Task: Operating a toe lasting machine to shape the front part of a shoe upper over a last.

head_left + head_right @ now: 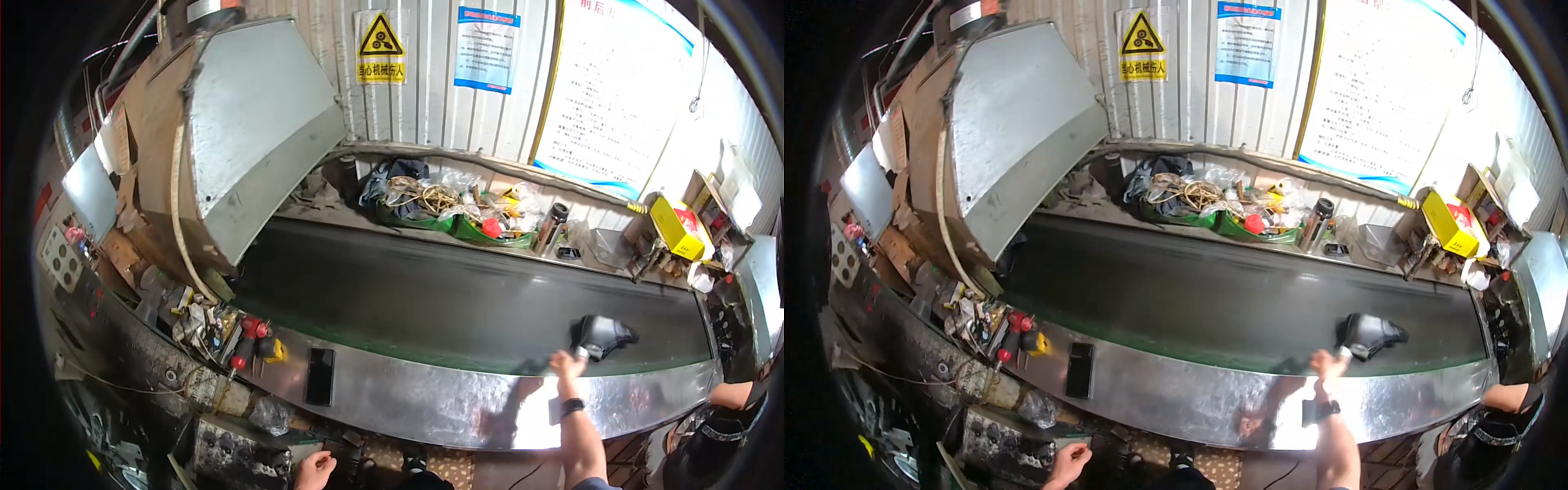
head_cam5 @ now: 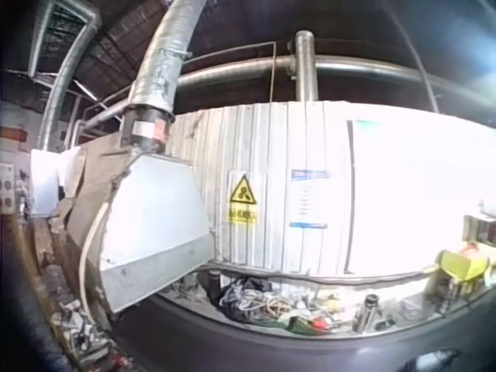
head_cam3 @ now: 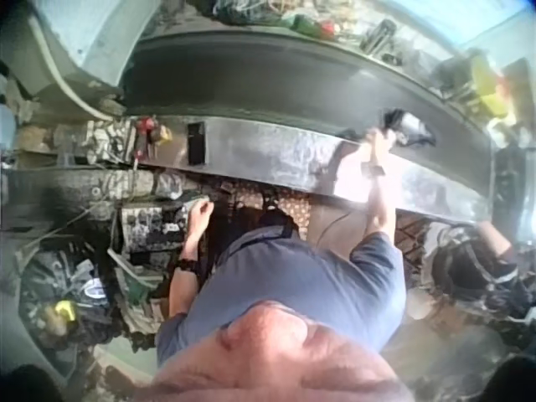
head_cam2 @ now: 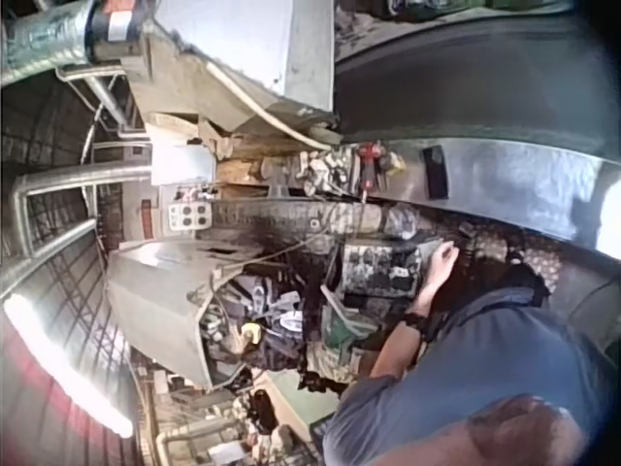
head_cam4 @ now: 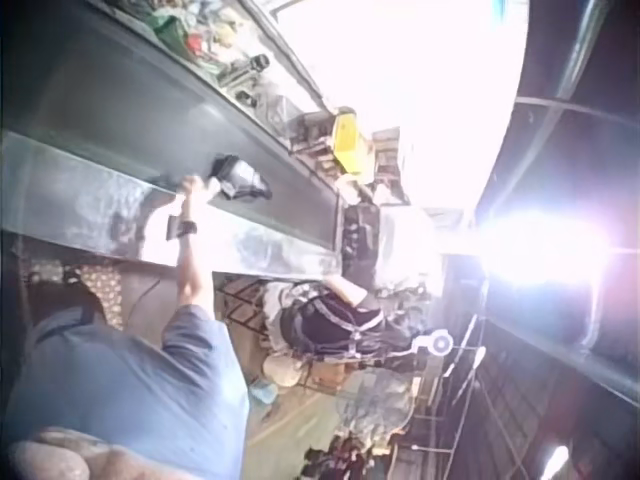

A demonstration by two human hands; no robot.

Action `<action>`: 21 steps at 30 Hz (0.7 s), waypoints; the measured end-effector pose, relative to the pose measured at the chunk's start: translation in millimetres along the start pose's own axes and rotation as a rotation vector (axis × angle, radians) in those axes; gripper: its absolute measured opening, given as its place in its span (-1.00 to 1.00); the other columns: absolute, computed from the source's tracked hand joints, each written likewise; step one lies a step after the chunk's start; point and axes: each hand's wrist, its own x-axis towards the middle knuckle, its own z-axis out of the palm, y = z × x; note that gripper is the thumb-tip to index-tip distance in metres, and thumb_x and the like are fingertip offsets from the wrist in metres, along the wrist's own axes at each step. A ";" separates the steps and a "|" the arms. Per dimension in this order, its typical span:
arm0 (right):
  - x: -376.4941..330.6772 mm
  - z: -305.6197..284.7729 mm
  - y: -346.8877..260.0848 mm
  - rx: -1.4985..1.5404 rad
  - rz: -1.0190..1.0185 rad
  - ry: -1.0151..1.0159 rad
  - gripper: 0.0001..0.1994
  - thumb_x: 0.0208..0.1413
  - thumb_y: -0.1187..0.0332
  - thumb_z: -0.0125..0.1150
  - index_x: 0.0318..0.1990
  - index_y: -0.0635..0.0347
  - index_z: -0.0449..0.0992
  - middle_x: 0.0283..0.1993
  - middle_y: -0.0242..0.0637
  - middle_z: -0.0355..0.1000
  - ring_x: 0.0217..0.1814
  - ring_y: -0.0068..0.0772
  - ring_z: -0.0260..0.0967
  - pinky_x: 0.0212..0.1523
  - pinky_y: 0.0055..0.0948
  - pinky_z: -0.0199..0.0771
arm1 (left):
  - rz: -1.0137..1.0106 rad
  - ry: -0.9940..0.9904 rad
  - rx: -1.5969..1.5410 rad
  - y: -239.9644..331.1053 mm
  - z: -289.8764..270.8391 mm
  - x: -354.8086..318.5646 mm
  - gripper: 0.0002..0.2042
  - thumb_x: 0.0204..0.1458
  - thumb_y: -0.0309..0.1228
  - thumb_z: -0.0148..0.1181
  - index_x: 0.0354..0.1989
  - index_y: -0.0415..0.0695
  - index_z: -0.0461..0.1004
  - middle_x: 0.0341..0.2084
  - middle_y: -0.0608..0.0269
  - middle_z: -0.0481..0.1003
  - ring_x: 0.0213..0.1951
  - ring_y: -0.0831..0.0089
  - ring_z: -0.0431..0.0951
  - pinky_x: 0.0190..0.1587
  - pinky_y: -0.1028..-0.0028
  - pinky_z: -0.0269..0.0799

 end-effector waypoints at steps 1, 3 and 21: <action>-68.7 76.4 -41.5 -0.035 0.150 -0.019 -0.70 0.15 0.58 0.24 0.03 0.36 0.39 -0.33 -0.14 0.55 -0.43 -0.34 0.55 -0.51 -0.43 0.58 | 0.051 0.038 -0.009 -13.9 -11.1 -10.9 -0.59 0.11 -0.28 0.35 0.04 -0.30 0.54 -0.13 0.08 0.64 -0.08 0.40 0.63 0.03 0.41 0.52; -138.1 135.3 -8.3 -0.213 -0.084 -0.487 -0.81 0.21 0.49 0.21 -0.05 0.31 0.52 -0.36 -0.22 0.56 -0.32 -0.38 0.58 -0.33 -0.41 0.61 | 0.054 0.081 0.045 -19.2 -16.2 -9.4 -0.60 0.11 -0.26 0.34 0.03 -0.26 0.55 -0.16 0.08 0.64 -0.10 0.37 0.64 0.00 0.40 0.52; -302.1 9.1 -11.8 -1.217 -0.526 -0.905 -0.66 0.25 0.34 0.08 0.08 0.38 0.38 0.09 0.15 0.42 0.19 0.19 0.36 0.33 -0.11 0.26 | 0.903 -0.290 0.478 137.7 20.9 161.6 -0.47 0.00 -0.11 0.34 0.11 -0.17 0.51 -0.01 -0.07 0.55 0.12 -0.02 0.49 0.20 0.14 0.38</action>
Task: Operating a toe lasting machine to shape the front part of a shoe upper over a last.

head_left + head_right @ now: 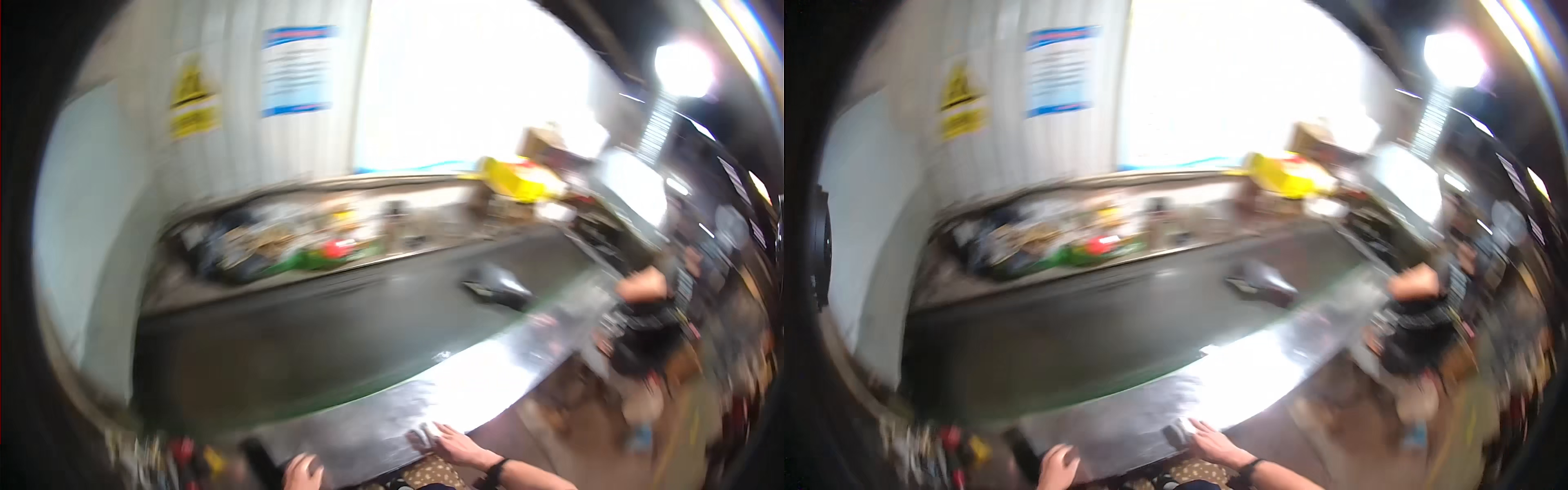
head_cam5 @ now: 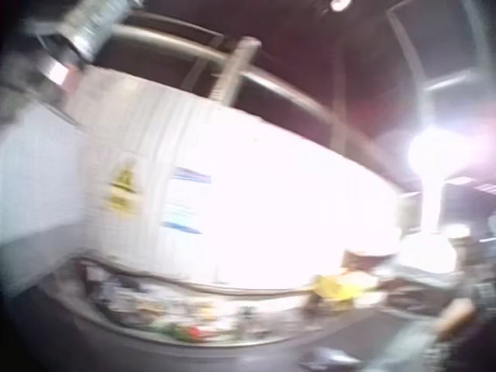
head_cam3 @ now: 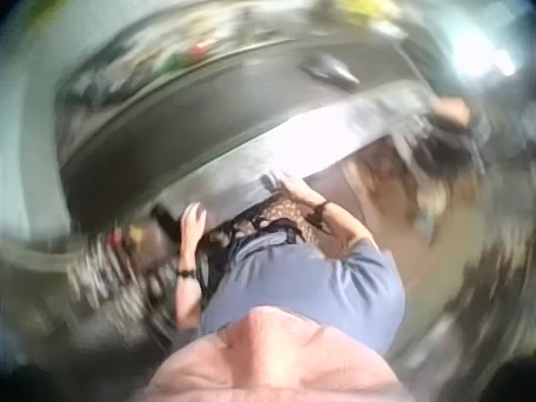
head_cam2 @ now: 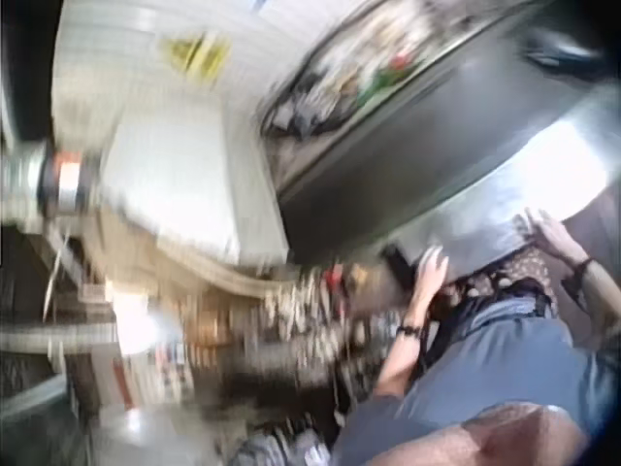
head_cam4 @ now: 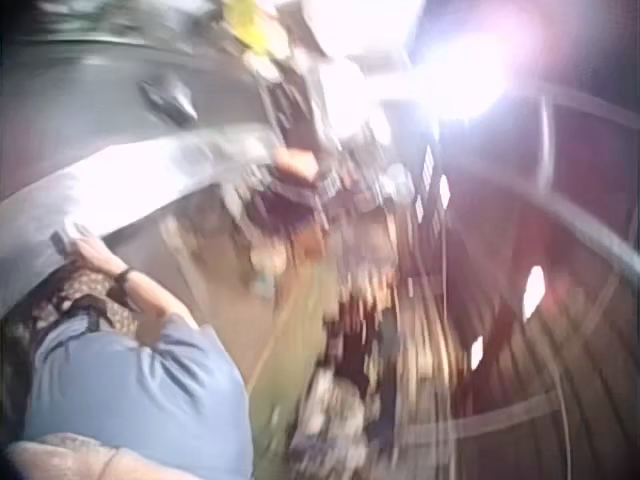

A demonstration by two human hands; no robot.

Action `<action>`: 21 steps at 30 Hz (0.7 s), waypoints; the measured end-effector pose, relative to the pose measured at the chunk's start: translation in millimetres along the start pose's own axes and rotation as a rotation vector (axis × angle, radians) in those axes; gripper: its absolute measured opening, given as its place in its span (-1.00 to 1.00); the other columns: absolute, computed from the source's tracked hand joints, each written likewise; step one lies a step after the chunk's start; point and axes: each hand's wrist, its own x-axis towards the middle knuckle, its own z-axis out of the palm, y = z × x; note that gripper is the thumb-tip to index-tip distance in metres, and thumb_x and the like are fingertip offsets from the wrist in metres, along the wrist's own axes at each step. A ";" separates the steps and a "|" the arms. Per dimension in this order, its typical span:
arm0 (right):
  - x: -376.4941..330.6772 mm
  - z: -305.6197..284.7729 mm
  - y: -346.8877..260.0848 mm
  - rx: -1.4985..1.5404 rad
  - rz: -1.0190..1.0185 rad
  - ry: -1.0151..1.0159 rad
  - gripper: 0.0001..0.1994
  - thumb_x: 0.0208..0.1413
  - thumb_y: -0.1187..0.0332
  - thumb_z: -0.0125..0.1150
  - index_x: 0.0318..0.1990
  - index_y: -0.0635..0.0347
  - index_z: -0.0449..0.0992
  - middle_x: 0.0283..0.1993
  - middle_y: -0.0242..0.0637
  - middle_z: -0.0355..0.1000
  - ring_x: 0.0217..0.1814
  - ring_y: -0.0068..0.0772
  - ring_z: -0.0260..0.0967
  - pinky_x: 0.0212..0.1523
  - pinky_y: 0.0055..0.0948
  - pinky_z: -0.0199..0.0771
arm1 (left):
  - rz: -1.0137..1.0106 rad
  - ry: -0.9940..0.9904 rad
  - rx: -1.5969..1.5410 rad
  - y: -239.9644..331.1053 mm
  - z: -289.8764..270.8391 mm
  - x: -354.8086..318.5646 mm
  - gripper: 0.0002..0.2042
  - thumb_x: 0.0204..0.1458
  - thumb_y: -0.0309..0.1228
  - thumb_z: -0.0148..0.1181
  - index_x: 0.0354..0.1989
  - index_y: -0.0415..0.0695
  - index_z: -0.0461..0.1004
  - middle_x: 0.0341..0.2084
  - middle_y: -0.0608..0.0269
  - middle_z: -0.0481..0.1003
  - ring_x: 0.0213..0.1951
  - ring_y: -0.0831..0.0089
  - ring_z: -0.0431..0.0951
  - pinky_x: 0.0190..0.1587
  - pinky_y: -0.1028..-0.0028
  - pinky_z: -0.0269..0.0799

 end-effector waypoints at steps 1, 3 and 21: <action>14.2 -19.5 -10.5 -0.153 0.039 0.090 -0.68 0.24 0.30 0.09 -0.02 0.43 0.41 0.05 0.15 0.43 0.17 0.19 0.37 0.31 -0.12 0.28 | 0.103 -0.039 0.072 -15.7 0.5 -6.1 -0.53 0.09 -0.32 0.28 0.18 -0.20 0.43 0.15 -0.19 0.42 0.20 -0.06 0.40 0.20 0.05 0.36; -0.6 -44.9 6.4 -0.081 0.320 0.054 -0.70 0.12 0.30 0.19 -0.15 0.41 0.45 0.00 0.17 0.44 0.15 0.21 0.38 0.29 0.05 0.27 | -0.038 -0.304 0.279 34.7 -20.5 13.3 -0.20 -0.04 -0.14 0.40 0.39 -0.05 0.21 0.40 -0.35 0.06 0.44 -0.21 -0.02 0.43 -0.02 -0.02; 35.3 -63.5 -0.7 0.018 0.572 -0.151 -0.22 -0.24 0.19 0.54 0.23 0.07 0.34 -0.08 0.23 0.46 0.16 0.31 0.36 -0.07 0.33 0.45 | 0.078 -0.606 0.637 30.7 -2.5 56.0 0.28 -0.46 0.01 0.64 0.50 -0.10 -0.04 0.04 -0.48 0.45 0.25 -0.45 0.25 0.36 -0.05 0.07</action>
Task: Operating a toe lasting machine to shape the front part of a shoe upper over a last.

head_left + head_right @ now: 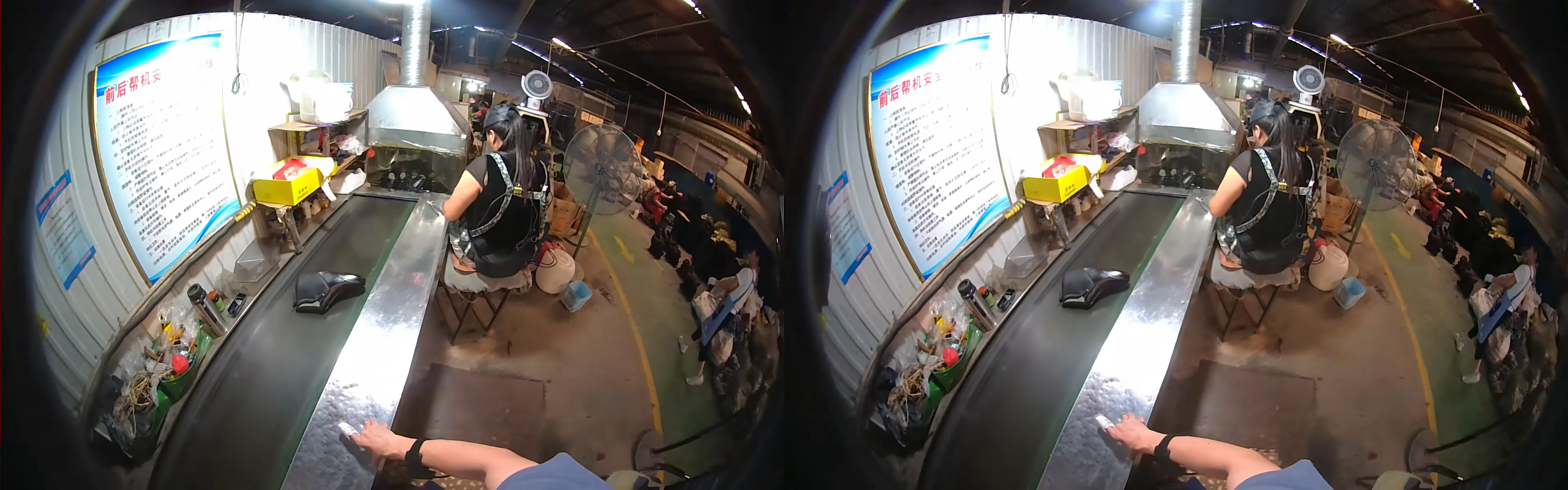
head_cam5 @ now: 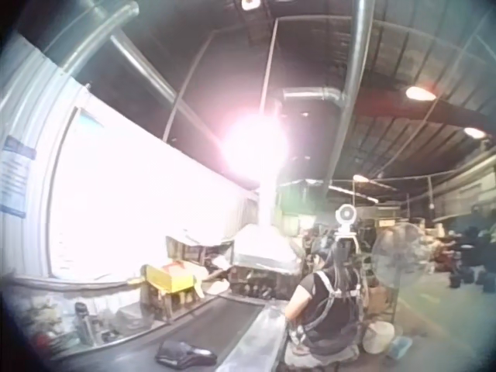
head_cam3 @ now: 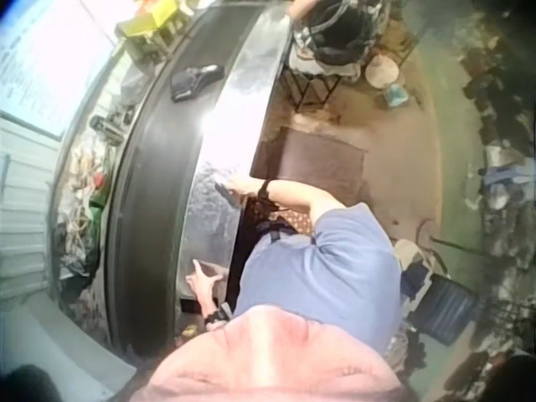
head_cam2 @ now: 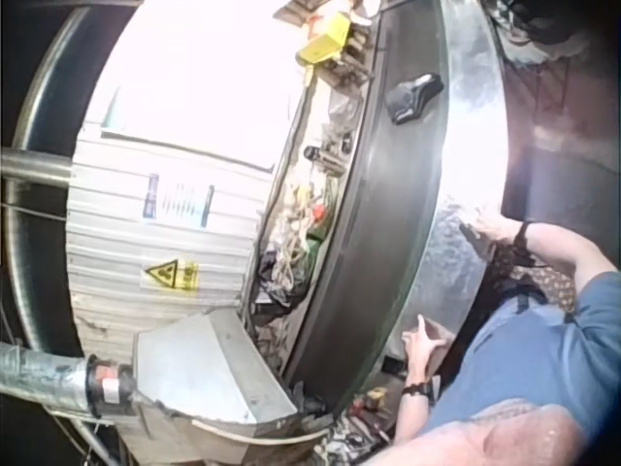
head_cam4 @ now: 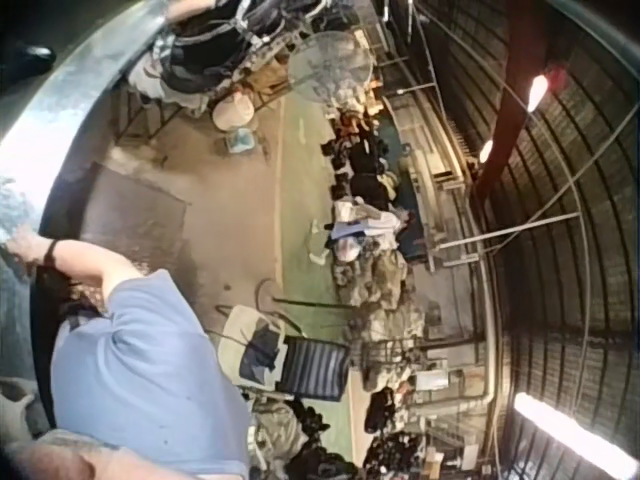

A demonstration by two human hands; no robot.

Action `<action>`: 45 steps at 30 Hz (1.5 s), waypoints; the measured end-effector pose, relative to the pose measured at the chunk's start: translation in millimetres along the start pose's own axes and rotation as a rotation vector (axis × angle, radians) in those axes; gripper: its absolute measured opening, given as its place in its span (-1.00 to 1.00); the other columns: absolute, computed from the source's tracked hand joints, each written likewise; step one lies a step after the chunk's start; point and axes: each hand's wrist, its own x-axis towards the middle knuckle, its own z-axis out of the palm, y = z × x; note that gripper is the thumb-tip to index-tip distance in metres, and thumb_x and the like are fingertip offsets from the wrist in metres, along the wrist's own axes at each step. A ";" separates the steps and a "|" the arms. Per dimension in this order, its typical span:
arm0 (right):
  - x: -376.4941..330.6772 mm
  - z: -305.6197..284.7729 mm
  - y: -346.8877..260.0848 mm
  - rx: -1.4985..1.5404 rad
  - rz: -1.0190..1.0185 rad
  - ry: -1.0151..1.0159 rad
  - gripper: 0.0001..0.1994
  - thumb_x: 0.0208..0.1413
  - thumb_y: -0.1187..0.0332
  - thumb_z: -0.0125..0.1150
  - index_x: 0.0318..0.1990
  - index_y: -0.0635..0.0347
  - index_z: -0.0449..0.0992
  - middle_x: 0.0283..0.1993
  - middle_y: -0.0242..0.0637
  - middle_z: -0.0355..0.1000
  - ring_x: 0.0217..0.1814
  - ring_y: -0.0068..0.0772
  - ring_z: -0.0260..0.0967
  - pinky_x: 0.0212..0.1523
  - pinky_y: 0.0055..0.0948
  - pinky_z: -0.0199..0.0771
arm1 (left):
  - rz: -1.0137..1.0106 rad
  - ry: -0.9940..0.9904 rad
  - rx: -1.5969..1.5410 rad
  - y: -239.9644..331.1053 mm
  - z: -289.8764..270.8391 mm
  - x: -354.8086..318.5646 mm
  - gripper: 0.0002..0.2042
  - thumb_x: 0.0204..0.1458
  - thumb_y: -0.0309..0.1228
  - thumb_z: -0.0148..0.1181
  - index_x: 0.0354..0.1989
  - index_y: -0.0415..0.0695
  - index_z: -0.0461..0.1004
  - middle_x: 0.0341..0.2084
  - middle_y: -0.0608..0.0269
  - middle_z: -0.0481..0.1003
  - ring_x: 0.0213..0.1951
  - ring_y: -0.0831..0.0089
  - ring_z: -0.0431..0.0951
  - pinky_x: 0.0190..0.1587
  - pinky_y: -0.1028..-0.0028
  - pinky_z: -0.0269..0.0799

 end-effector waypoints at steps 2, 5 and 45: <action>9.5 19.7 10.5 -0.041 0.003 0.068 -0.35 -0.12 0.25 0.41 0.20 0.08 0.36 -0.22 0.10 0.50 0.02 0.25 0.45 -0.11 0.29 0.44 | -0.004 -0.002 -0.001 8.6 -0.2 3.3 0.29 -0.47 0.01 0.64 0.50 -0.09 -0.03 0.04 -0.48 0.45 0.25 -0.44 0.25 0.36 -0.06 0.08; 23.3 37.2 9.4 -0.133 0.006 0.204 -0.51 -0.02 0.35 0.24 0.13 0.14 0.39 -0.43 -0.16 0.54 -0.30 0.02 0.55 -0.23 0.16 0.41 | -0.007 -0.004 -0.082 16.4 -11.8 2.2 0.31 -0.54 -0.01 0.66 0.51 -0.04 -0.01 0.08 -0.56 0.39 0.24 -0.42 0.26 0.36 -0.05 0.10; 31.8 25.4 -3.0 -0.131 0.039 0.129 -0.71 0.00 0.42 0.23 -0.07 0.04 0.56 -0.36 -0.28 0.62 -0.30 -0.12 0.64 -0.29 0.16 0.44 | -0.052 0.052 -0.133 12.6 -7.4 -5.7 0.31 -0.58 -0.04 0.66 0.49 -0.08 0.02 0.20 -0.62 0.25 0.32 -0.38 0.17 0.40 0.03 0.04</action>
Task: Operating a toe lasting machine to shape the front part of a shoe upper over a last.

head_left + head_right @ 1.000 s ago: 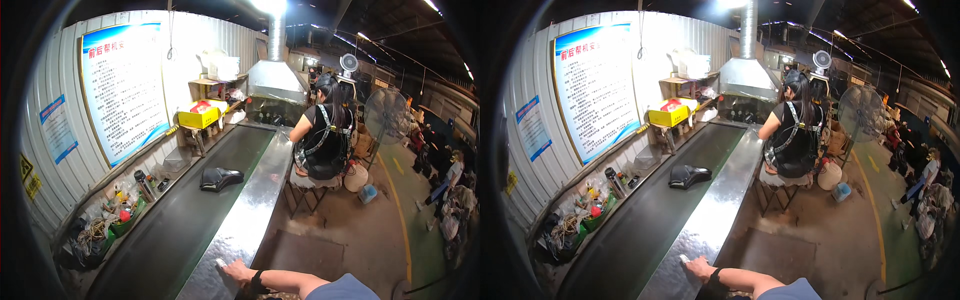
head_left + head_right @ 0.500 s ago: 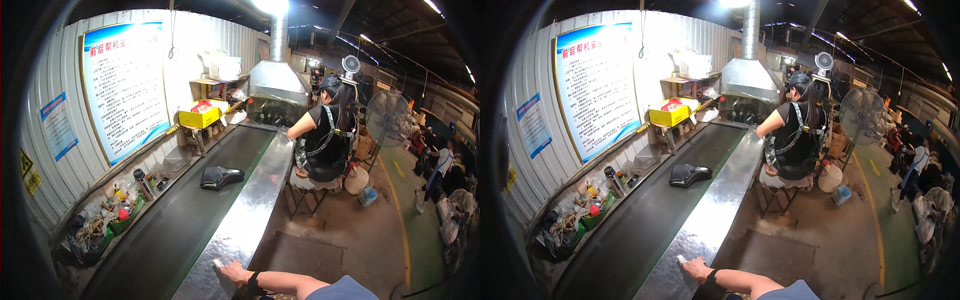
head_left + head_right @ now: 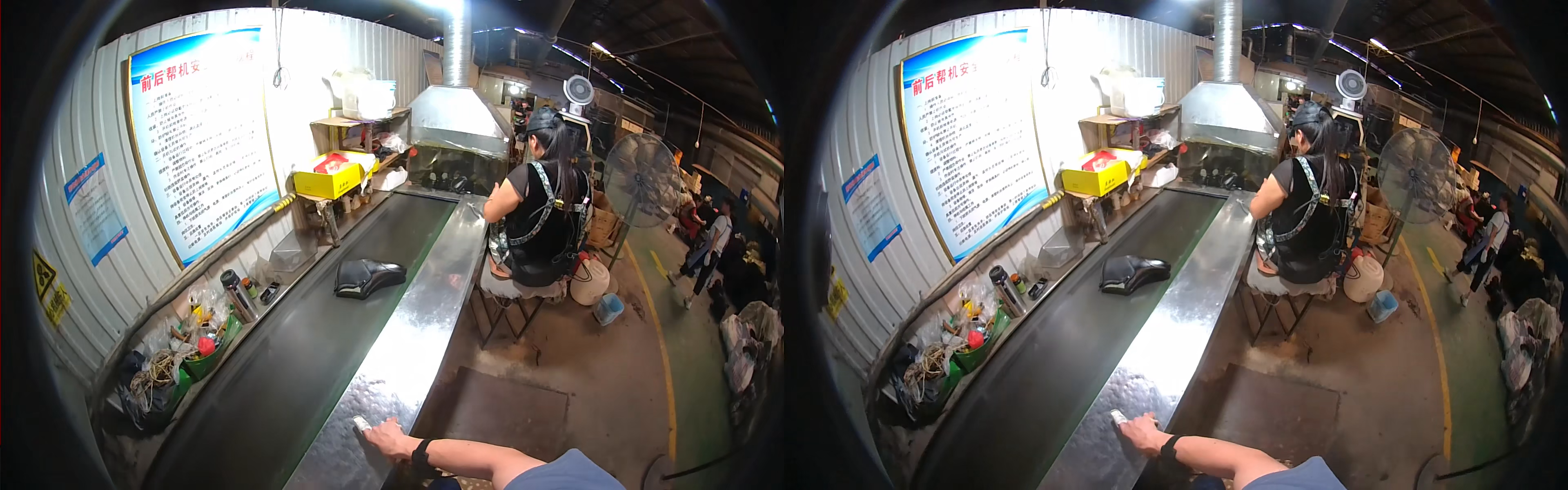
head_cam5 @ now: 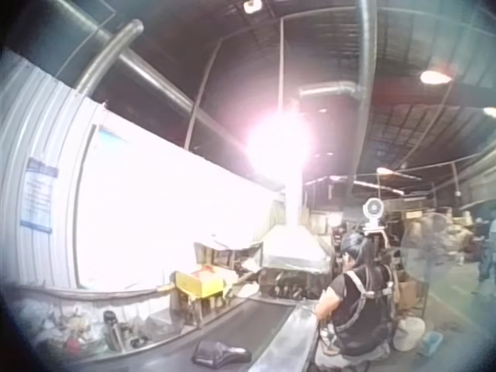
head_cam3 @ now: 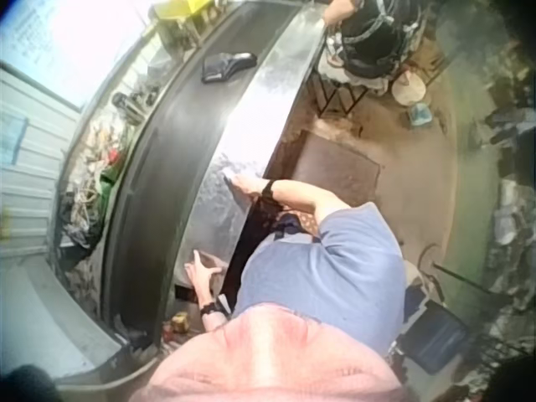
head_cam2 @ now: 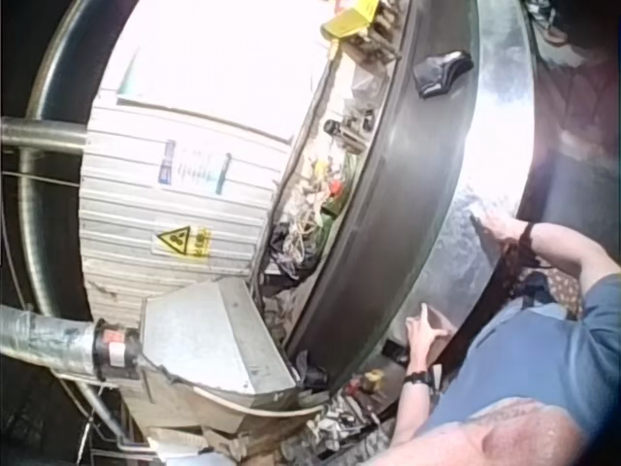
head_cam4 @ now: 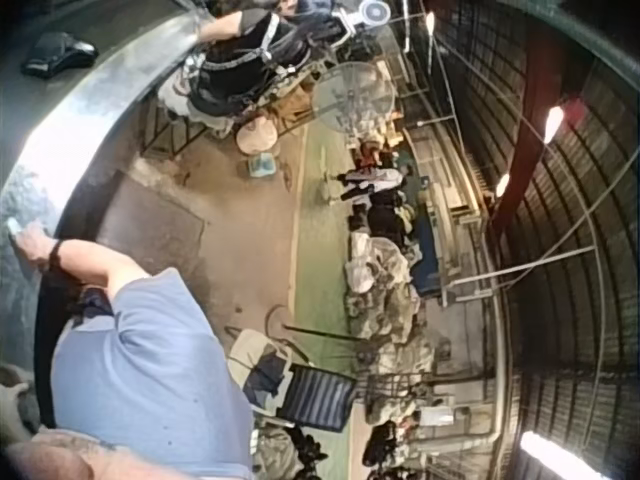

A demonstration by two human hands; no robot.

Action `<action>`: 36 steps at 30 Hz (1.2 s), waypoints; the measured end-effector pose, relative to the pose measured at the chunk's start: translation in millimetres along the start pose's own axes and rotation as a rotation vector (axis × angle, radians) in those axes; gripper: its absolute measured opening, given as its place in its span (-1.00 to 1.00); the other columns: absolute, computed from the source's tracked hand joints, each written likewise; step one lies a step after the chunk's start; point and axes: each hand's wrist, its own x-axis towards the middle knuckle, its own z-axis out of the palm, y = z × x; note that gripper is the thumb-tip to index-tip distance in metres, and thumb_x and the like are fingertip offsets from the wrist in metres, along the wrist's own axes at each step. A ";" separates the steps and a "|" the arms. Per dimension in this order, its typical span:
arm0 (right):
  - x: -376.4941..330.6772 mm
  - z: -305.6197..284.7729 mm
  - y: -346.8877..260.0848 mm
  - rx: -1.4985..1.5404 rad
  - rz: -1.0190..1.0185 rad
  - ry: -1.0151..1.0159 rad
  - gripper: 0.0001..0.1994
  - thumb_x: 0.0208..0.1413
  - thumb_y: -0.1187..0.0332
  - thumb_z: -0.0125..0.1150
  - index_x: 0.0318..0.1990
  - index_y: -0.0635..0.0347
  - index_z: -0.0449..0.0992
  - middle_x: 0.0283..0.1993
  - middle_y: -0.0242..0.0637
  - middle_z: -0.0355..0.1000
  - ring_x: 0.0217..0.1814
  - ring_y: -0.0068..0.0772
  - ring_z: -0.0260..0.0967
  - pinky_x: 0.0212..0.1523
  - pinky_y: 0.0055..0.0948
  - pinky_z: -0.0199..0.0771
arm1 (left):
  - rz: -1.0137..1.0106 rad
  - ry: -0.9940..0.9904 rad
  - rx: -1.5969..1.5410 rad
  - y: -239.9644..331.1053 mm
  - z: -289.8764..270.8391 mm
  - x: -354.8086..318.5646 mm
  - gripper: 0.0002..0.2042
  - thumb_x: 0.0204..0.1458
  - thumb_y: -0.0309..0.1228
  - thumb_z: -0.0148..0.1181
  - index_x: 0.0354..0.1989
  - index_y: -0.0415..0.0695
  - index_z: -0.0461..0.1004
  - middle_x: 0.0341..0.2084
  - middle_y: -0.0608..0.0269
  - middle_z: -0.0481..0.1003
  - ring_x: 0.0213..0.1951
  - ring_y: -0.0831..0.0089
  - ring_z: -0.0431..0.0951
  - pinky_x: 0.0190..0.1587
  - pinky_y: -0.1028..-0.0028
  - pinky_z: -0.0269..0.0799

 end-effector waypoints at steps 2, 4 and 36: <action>-0.7 -2.7 -2.3 0.009 0.022 0.011 -0.71 -0.01 0.42 0.25 -0.07 0.04 0.56 -0.36 -0.28 0.62 -0.29 -0.12 0.64 -0.31 0.16 0.44 | 0.008 -0.009 -0.007 1.8 -3.7 0.1 0.31 -0.58 -0.03 0.66 0.49 -0.09 0.03 0.18 -0.59 0.28 0.30 -0.37 0.19 0.39 0.03 0.06; -1.8 -4.5 -3.1 -0.004 0.035 -0.007 -0.70 -0.03 0.43 0.26 -0.07 0.04 0.56 -0.37 -0.30 0.62 -0.30 -0.12 0.64 -0.31 0.16 0.43 | 0.032 -0.015 -0.027 2.9 -5.5 -0.6 0.30 -0.58 -0.04 0.66 0.49 -0.09 0.03 0.17 -0.57 0.31 0.31 -0.35 0.19 0.38 0.03 0.08; -15.3 -76.6 -49.6 0.871 -0.032 -0.133 -0.31 0.07 0.63 0.03 0.41 0.41 0.03 -0.43 0.03 0.57 -0.41 -0.20 0.61 -0.36 -0.28 0.65 | -0.563 0.596 -0.445 -234.8 -125.6 25.2 -0.53 0.02 -0.40 0.18 0.18 0.04 0.44 0.08 -0.01 0.52 0.12 -0.02 0.51 0.19 0.13 0.41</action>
